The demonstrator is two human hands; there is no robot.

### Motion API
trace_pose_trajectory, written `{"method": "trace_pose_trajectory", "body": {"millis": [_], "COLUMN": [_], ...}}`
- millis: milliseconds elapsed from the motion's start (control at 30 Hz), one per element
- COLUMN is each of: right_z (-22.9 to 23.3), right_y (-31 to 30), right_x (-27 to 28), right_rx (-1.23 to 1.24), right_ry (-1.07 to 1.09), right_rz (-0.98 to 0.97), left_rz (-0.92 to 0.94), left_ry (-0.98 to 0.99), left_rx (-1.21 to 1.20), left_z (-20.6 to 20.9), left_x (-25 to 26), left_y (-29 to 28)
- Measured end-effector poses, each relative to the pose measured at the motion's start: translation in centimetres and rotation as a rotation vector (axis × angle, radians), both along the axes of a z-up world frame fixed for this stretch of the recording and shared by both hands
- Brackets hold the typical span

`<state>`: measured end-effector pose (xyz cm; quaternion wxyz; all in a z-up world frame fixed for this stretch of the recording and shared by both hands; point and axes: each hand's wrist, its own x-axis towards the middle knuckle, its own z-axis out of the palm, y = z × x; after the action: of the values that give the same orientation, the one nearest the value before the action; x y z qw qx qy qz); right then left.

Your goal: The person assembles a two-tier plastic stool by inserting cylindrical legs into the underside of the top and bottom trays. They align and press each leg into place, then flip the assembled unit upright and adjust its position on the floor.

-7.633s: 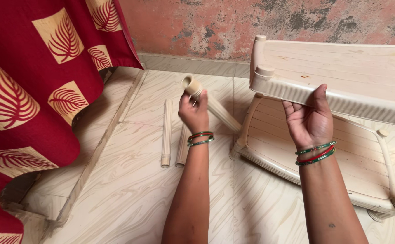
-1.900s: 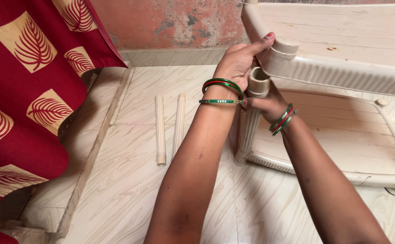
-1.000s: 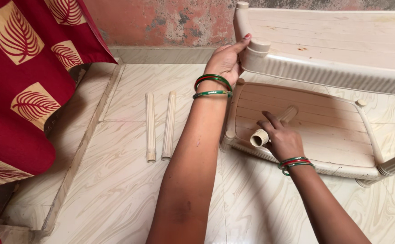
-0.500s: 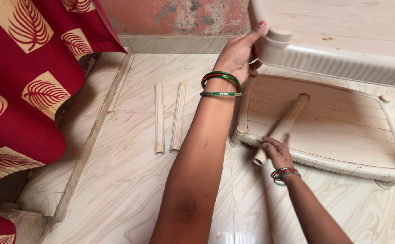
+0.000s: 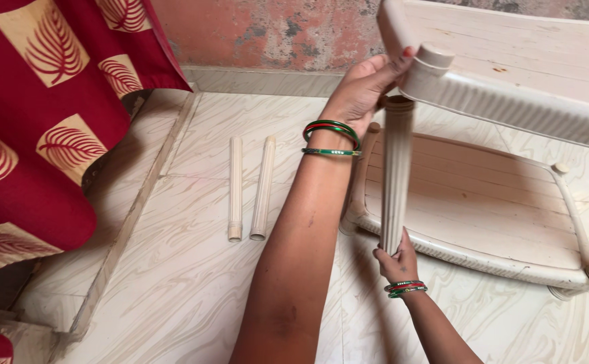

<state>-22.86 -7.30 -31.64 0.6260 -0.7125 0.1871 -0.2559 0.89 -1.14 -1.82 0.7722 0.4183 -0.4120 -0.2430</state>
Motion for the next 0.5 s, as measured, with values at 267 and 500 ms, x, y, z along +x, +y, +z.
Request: {"method": "trace_pose_trajectory", "body": {"millis": [267, 500], "right_z": [3.6, 1.7], "right_y": [0.8, 1.5], "right_x": [1.2, 1.4], "right_rx": [-0.044, -0.060], "right_ry": [-0.037, -0.079], "right_rz": [0.004, 0.010], "left_rz": [-0.026, -0.061], "left_ry": [0.012, 0.064], "left_rx": [0.016, 0.045], "left_z": [0.0, 0.6], "left_x": [-0.2, -1.1], "left_y": [-0.2, -0.4]}}
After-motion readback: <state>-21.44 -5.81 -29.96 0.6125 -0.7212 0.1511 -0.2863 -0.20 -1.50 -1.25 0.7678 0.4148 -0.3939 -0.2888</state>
